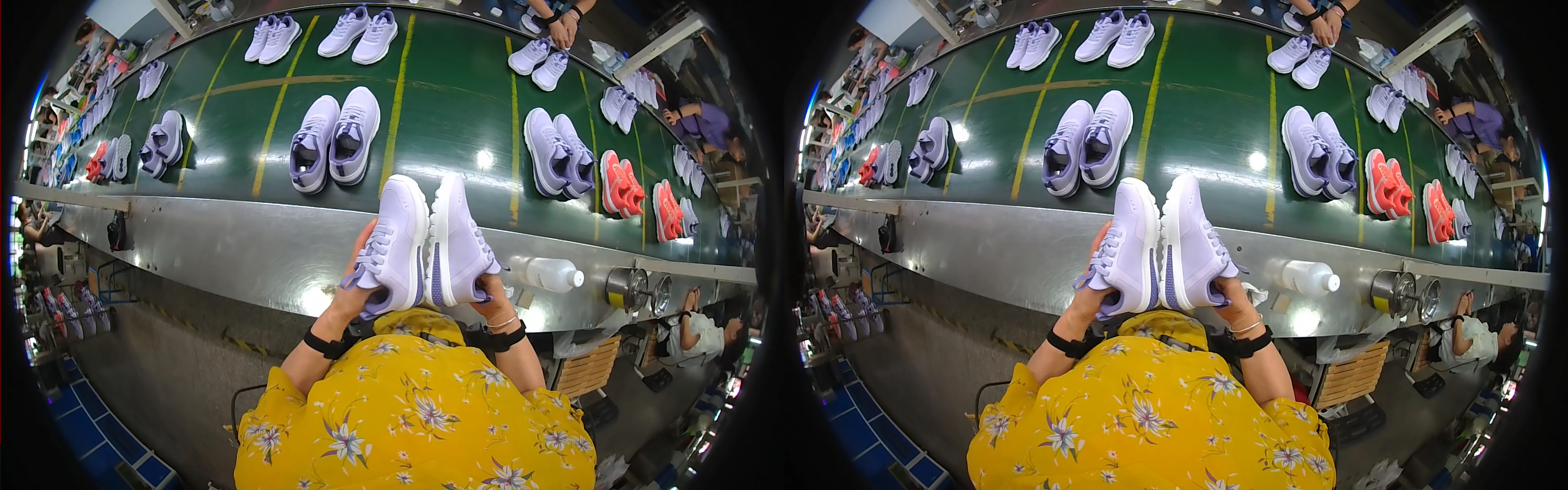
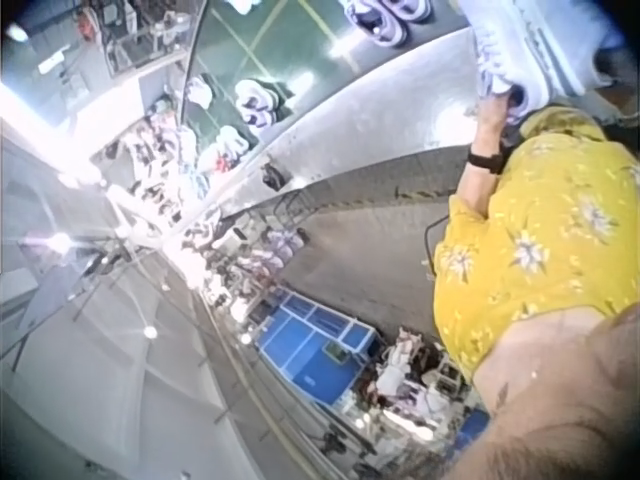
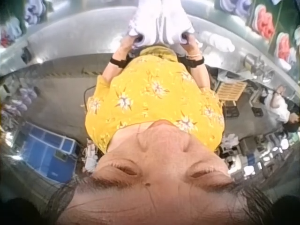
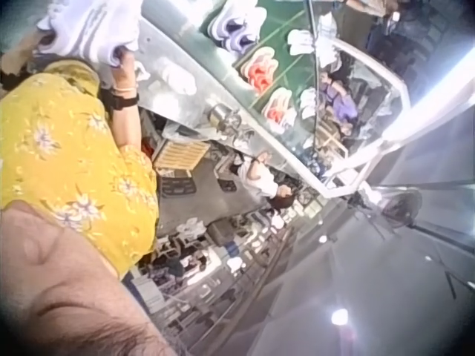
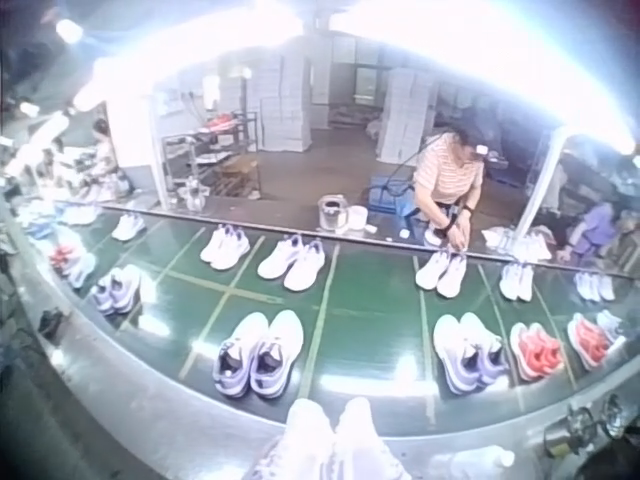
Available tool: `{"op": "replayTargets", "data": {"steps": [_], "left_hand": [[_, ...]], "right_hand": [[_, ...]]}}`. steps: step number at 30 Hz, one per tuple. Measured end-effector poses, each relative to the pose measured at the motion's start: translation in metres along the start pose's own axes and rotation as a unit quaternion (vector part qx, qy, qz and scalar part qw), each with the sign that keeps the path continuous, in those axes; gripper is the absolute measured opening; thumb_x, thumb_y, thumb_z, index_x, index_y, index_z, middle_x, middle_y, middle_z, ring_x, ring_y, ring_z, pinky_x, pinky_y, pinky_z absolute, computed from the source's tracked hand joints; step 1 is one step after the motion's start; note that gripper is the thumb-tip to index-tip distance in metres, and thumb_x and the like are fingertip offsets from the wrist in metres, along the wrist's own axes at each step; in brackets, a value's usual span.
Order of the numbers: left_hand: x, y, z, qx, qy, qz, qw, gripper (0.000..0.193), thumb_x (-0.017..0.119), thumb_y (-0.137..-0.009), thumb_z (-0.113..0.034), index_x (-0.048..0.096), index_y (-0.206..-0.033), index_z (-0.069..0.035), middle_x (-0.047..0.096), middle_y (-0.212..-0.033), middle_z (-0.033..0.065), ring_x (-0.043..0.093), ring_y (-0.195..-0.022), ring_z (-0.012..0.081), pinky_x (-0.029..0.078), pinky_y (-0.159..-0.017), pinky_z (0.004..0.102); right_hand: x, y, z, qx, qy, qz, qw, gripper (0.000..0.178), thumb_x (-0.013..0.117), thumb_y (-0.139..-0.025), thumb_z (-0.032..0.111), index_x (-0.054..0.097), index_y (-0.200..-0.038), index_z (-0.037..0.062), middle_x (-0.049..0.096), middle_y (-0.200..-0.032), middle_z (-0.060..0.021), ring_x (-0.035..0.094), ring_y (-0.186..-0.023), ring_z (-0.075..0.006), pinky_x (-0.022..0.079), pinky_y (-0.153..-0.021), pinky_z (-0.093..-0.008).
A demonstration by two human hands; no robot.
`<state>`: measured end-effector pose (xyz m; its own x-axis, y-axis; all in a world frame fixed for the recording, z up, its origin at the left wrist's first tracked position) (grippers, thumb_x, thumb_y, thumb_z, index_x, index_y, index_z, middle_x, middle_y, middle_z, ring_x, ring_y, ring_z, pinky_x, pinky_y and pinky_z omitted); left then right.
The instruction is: Checking and cleaning newly manufactured sneakers on a factory conveyor belt.
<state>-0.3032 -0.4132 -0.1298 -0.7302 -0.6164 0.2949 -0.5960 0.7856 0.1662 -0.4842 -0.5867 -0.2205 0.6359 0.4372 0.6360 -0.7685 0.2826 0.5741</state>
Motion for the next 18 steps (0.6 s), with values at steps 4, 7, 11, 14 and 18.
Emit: {"op": "replayTargets", "data": {"steps": [4, 7, 11, 14, 18], "left_hand": [[0.002, -0.001, 0.006, -0.004, 0.039, -0.005, 0.999, 0.089, 0.074, -0.084, -0.012, 0.024, -0.158, -0.009, 0.039, -0.153, 0.0091, 0.041, -0.138, 0.021, 0.032, -0.116, 0.0336], [0.003, -0.004, 0.008, 0.003, 0.025, -0.004, 1.0, 0.088, 0.073, -0.085, -0.011, 0.024, -0.158, -0.01, 0.039, -0.153, 0.0091, 0.041, -0.139, 0.0207, 0.032, -0.116, 0.0339], [0.008, -0.005, 0.009, -0.005, 0.034, -0.004, 0.999, 0.087, 0.072, -0.085, -0.01, 0.025, -0.158, -0.01, 0.039, -0.153, 0.009, 0.041, -0.139, 0.0206, 0.032, -0.116, 0.034], [0.01, -0.006, 0.011, -0.015, 0.054, -0.007, 0.998, 0.087, 0.073, -0.084, -0.009, 0.025, -0.157, -0.011, 0.041, -0.151, 0.0088, 0.042, -0.138, 0.0209, 0.033, -0.116, 0.0338], [0.014, -0.006, 0.01, -0.024, 0.024, -0.006, 0.999, 0.088, 0.073, -0.083, -0.008, 0.025, -0.157, -0.011, 0.043, -0.15, 0.0089, 0.044, -0.137, 0.021, 0.034, -0.116, 0.034]], "right_hand": [[-0.003, 0.001, 0.002, -0.008, 0.024, 0.016, 1.0, 0.049, 0.056, -0.101, 0.03, 0.048, -0.144, 0.0071, 0.057, -0.14, -0.0072, 0.056, -0.126, -0.0199, 0.044, -0.109, -0.0351], [0.001, 0.005, 0.007, -0.013, 0.026, 0.03, 0.999, 0.053, 0.056, -0.102, 0.033, 0.045, -0.148, 0.0089, 0.055, -0.143, -0.005, 0.054, -0.129, -0.0181, 0.041, -0.11, -0.034], [-0.004, 0.006, 0.009, -0.031, 0.055, 0.047, 0.997, 0.058, 0.055, -0.103, 0.034, 0.037, -0.154, 0.0115, 0.051, -0.147, -0.0028, 0.05, -0.132, -0.0157, 0.038, -0.112, -0.0321], [-0.005, 0.007, 0.013, -0.037, 0.028, 0.007, 0.999, 0.049, 0.052, -0.103, 0.024, 0.044, -0.147, 0.0059, 0.052, -0.146, -0.0085, 0.051, -0.132, -0.0223, 0.039, -0.114, -0.0373], [-0.007, 0.01, 0.013, -0.023, 0.034, -0.017, 0.999, 0.049, 0.053, -0.103, 0.025, 0.044, -0.147, 0.0057, 0.053, -0.145, -0.0086, 0.053, -0.131, -0.0219, 0.04, -0.113, -0.0371]]}}
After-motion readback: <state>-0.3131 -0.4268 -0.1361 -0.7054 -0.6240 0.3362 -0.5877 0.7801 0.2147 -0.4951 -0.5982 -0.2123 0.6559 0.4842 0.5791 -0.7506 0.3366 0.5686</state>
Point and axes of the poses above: each hand's wrist, its own y-axis away from the middle knuckle, its own x-axis out of the palm, z = x × y, the point moved 8 cm from there along -y, towards the middle knuckle
